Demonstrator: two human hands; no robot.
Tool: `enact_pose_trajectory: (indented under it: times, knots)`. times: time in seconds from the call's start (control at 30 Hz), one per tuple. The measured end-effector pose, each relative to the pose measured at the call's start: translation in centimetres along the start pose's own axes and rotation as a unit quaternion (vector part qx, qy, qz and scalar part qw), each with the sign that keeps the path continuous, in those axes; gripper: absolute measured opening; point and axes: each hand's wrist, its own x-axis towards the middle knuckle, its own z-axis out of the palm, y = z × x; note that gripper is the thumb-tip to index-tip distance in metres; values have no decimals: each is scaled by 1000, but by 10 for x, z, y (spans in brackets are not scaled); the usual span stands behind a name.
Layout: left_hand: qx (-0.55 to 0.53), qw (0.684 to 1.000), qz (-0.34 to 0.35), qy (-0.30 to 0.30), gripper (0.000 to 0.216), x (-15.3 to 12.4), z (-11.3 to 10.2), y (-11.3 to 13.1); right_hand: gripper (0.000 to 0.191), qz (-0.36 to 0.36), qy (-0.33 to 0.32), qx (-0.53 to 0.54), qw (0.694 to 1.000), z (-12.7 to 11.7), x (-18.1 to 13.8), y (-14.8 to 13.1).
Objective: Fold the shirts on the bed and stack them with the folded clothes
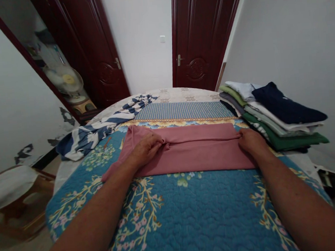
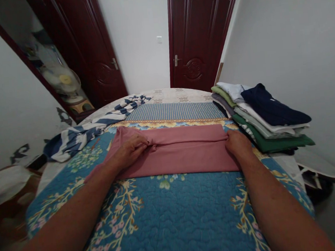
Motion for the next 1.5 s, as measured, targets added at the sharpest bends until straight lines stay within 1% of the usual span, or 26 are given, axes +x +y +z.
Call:
enact_pose_trajectory:
  times: [0.13, 0.2, 0.23, 0.27, 0.33, 0.4, 0.43, 0.5, 0.57, 0.6, 0.7, 0.77, 0.8, 0.87, 0.93, 0.97, 1.03, 1.1, 1.13, 1.2, 1.23, 1.27, 1.4, 1.43, 1.5]
  knots:
    - [-12, 998, -6, -67, 31, -4, -1, 2, 33, -1, -1, -6, 1000, -4, -2, -2]
    - [-1, 997, -23, -75, 31, -5, -3, 2, 33, 2, -1, -7, 1000, -8, -3, -4]
    - [12, 997, -40, -61, 31, -5, -6, 1, 33, 4, 3, -9, 1000, -11, -4, -5]
    - [29, 997, -64, -34, 31, -5, -11, -1, 32, 6, 11, -13, 1000, -14, -5, -6]
    - [62, 989, -125, 52, 32, -5, -26, -12, 31, -4, 45, -22, 999, -19, -7, -10]
    - [88, 969, -189, 136, 34, -6, -46, -30, 30, -35, 89, -23, 995, -19, -8, -15]
    - [100, 957, -220, 163, 36, -7, -57, -41, 29, -55, 106, -19, 993, -18, -8, -18]
    - [123, 935, -273, 189, 41, -9, -75, -66, 27, -88, 113, -9, 990, -10, -8, -25]
    - [131, 923, -307, 190, 47, -10, -85, -90, 27, -111, 92, -4, 990, 1, -6, -32]
    - [124, 924, -313, 182, 51, -9, -86, -101, 28, -122, 80, -3, 989, 6, -5, -34]
    - [64, 943, -300, 128, 59, -2, -81, -126, 29, -142, 63, 3, 988, 22, -1, -34]
    - [24, 960, -263, 98, 62, 6, -74, -135, 29, -145, 70, 11, 987, 28, 1, -30]
    - [14, 967, -239, 92, 60, 10, -71, -139, 28, -147, 76, 17, 986, 30, 2, -27]
    - [13, 977, -198, 75, 47, 17, -69, -146, 27, -160, 89, 33, 983, 34, 4, -22]
    - [14, 980, -192, 44, 32, 20, -71, -152, 26, -169, 97, 49, 980, 36, 6, -18]
    - [10, 980, -197, 31, 30, 20, -73, -155, 25, -171, 97, 55, 979, 38, 8, -16]
    - [-14, 980, -197, 17, 36, 20, -80, -161, 25, -171, 91, 61, 979, 40, 10, -13]
    - [-47, 986, -161, 5, 50, 20, -86, -164, 22, -176, 90, 60, 978, 41, 13, -10]
    - [-59, 989, -135, -8, 53, 21, -88, -165, 20, -181, 91, 56, 978, 42, 14, -8]
    - [-70, 992, -94, -36, 45, 23, -89, -166, 20, -191, 94, 44, 976, 44, 15, -4]
    - [-72, 992, -96, -34, 38, 25, -88, -167, 22, -198, 95, 39, 975, 44, 16, -2]
    - [-73, 991, -113, -17, 33, 26, -86, -169, 24, -205, 95, 36, 974, 45, 16, 0]
    - [-52, 967, -229, 102, 24, 27, -77, -177, 30, -217, 112, 17, 970, 49, 17, 7]
    - [-43, 961, -246, 121, 21, 27, -75, -178, 30, -215, 114, 8, 970, 50, 17, 7]
    - [-32, 955, -259, 141, 15, 27, -70, -179, 29, -212, 114, -1, 971, 51, 18, 7]
